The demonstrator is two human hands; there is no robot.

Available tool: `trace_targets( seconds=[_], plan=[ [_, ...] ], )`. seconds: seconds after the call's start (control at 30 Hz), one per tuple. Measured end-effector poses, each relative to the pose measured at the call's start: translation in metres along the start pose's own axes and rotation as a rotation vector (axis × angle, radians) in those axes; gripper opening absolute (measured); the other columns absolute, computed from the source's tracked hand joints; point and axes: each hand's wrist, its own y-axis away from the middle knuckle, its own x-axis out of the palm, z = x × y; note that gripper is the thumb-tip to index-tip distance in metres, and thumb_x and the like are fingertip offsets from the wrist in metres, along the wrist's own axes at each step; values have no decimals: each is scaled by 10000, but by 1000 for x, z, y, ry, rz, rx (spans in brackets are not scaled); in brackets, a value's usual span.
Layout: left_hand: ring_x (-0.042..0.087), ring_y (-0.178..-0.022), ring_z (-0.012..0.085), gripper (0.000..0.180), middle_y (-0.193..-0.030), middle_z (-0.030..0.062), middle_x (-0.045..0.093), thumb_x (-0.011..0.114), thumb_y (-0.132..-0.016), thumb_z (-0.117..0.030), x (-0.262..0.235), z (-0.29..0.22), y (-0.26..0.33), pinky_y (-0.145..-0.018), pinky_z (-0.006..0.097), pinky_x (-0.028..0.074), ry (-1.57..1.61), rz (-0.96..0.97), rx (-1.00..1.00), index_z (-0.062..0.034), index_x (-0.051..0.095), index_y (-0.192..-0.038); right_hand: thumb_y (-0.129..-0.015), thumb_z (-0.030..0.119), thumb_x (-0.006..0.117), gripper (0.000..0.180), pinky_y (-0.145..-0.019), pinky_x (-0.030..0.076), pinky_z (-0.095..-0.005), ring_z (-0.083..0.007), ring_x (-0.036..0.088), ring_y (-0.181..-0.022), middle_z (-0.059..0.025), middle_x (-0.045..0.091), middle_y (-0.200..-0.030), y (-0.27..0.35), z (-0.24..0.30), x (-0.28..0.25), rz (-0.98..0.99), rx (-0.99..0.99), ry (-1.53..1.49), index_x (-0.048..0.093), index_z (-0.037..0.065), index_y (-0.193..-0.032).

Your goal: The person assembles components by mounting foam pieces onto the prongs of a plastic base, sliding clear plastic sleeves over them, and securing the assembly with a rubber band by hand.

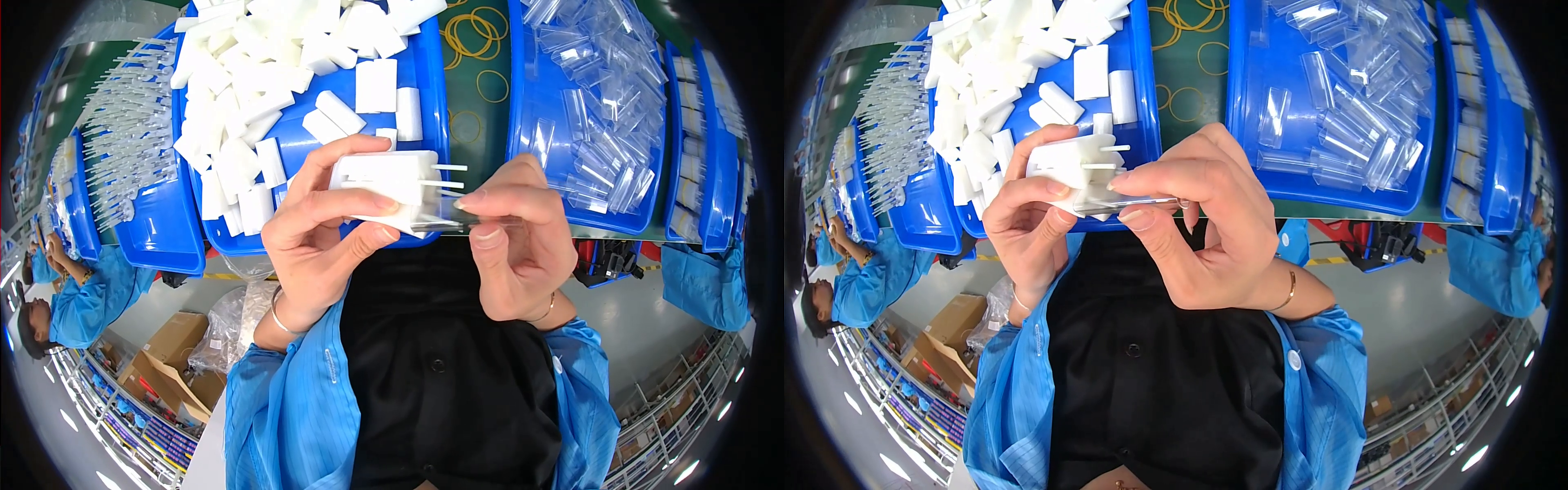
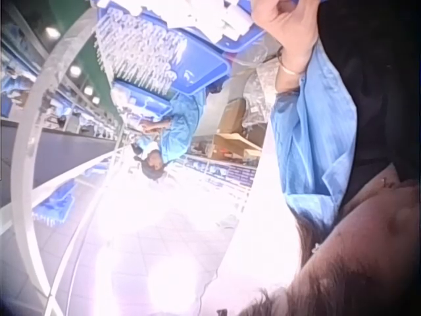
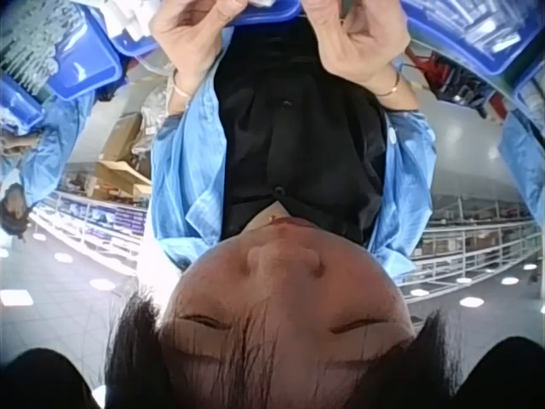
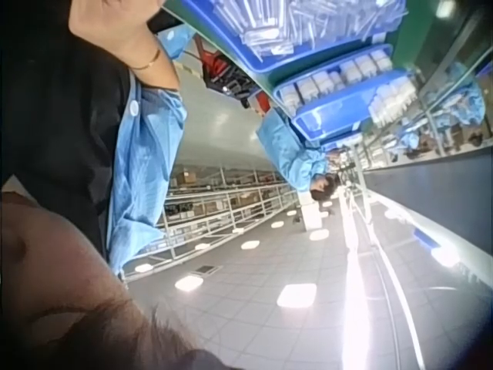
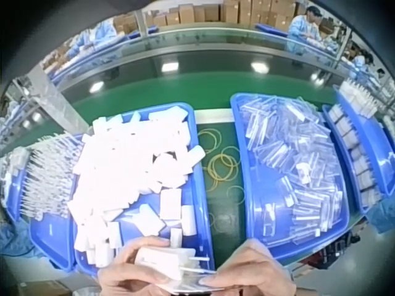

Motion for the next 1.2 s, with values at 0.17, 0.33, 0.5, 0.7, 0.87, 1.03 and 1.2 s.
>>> trace_targets(
  seconds=[0.17,0.33,0.5,0.7,0.87,1.03,1.2],
  plan=[
    [532,-1043,294,222,-1119,241,527,741,-662,-12,1,1,1,-860,356,436,-91,-63,32,-17,653,-865,-734,36,669,164,-511,312,-206,-124,438,-619,-46,594,-734,-1,2,-1,43,70,19,621,7,-888],
    [548,-1017,305,239,-1112,261,523,739,-644,3,4,-3,1,-848,364,445,-214,-79,85,-10,652,-866,-746,25,652,145,-580,357,-225,-132,438,-663,-39,603,-764,-2,5,-2,43,122,-38,626,11,-888],
    [557,-1002,301,255,-1104,261,528,731,-635,21,6,-4,0,-831,360,455,-287,-105,146,-4,653,-876,-742,19,656,137,-578,356,-230,-132,438,-660,-40,602,-762,-6,2,-1,38,37,20,633,13,-876],
    [558,-1022,327,233,-1112,284,533,706,-678,15,1,-9,0,-828,352,457,-76,-65,51,10,655,-906,-737,26,669,147,-562,334,-224,-122,405,-654,-33,551,-720,-8,0,-15,-8,61,79,635,3,-878],
    [549,-1054,363,287,-1099,286,558,702,-713,-10,-6,-8,4,-805,339,475,-40,15,40,40,637,-988,-748,51,666,154,-569,320,-215,-125,391,-668,-35,543,-727,-8,1,-16,42,37,66,634,6,-891],
    [541,-1061,358,341,-1092,300,551,705,-706,7,-6,-9,7,-787,334,503,55,-12,-15,81,600,-1022,-844,123,561,196,-639,352,-244,-156,415,-720,-69,540,-790,-9,0,-14,66,38,145,632,-11,-969],
    [538,-1064,347,384,-1092,321,538,713,-692,12,0,-14,7,-815,361,504,209,-61,-132,102,575,-1039,-875,123,514,237,-757,352,-257,-160,448,-888,-112,485,-1001,-7,-2,-13,-42,202,-168,581,-40,-1033]
  ],
)
